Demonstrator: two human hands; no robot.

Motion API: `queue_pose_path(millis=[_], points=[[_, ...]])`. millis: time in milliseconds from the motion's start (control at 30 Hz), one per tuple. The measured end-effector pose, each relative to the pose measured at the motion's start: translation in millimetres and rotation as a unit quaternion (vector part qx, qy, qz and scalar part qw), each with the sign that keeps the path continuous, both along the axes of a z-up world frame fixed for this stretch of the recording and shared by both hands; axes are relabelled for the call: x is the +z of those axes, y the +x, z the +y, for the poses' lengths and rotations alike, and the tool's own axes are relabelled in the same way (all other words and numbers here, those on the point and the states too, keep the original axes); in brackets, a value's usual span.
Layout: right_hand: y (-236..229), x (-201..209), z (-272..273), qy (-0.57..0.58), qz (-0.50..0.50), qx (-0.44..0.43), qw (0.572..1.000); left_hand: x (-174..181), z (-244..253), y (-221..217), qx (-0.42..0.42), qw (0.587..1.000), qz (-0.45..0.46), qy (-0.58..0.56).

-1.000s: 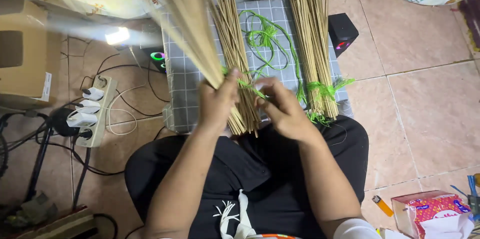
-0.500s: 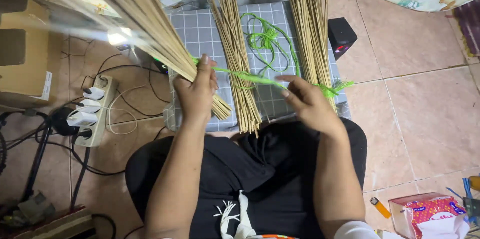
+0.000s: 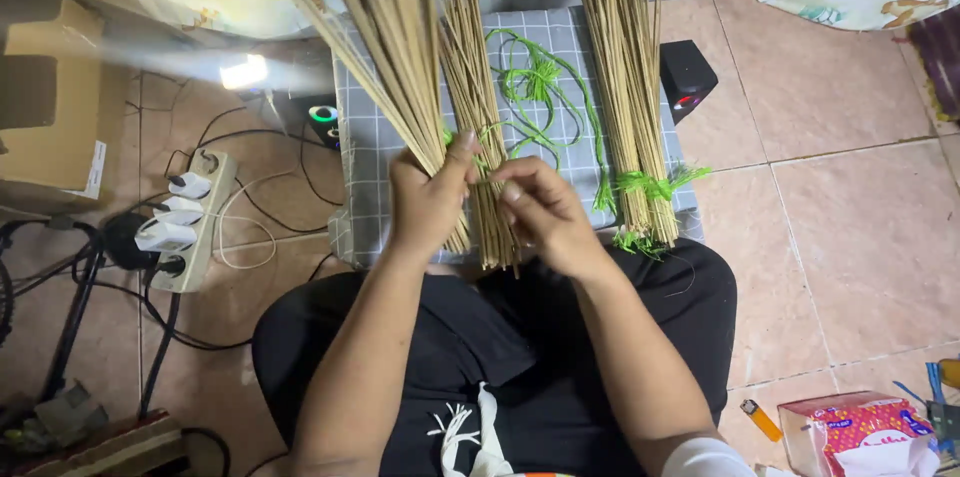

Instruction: Tying bundles of thin wooden sticks together with green plastic twine to create broom heads.

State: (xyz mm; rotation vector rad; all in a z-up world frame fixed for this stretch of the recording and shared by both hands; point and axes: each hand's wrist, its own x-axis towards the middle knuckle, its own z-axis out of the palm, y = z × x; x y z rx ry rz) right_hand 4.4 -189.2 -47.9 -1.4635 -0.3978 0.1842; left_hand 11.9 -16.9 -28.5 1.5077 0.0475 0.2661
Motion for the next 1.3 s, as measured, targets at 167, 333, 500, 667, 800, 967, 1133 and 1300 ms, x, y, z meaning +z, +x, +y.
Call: queue_pose_path(millis=[167, 333, 500, 667, 800, 967, 1133, 1300], points=[[-1, -4, 4, 0.108, 0.046, -0.212, 0.97, 12, 3, 0, -0.012, 0.989, -0.001, -0.145], [-16, 28, 15, -0.103, -0.008, 0.036, 0.994, 0, -8, 1, -0.048, 0.976, -0.028, -0.21], [-16, 16, 27, -0.194, 0.012, 0.001, 0.981, -5, -15, -2, -0.071, 0.973, -0.058, -0.211], [-20, 9, 37, -0.31, -0.031, -0.084, 0.946, -16, -17, -1, -0.041, 0.982, -0.093, -0.16], [-24, 25, 36, -0.371, -0.1, -0.101, 0.918, -11, -17, -3, -0.057, 0.979, -0.092, -0.171], [-22, 15, 12, -0.449, -0.11, -0.116, 0.879, 32, -7, -45, -0.058, 0.971, -0.069, -0.222], [-31, 40, -9, -0.493, -0.227, -0.163, 0.824, 113, 6, -86, 0.104, 0.848, -0.402, 0.329], [-51, 71, -8, -0.565, -0.244, -0.101, 0.782, 99, -24, -51, -0.127, 0.671, -0.211, 0.7]])
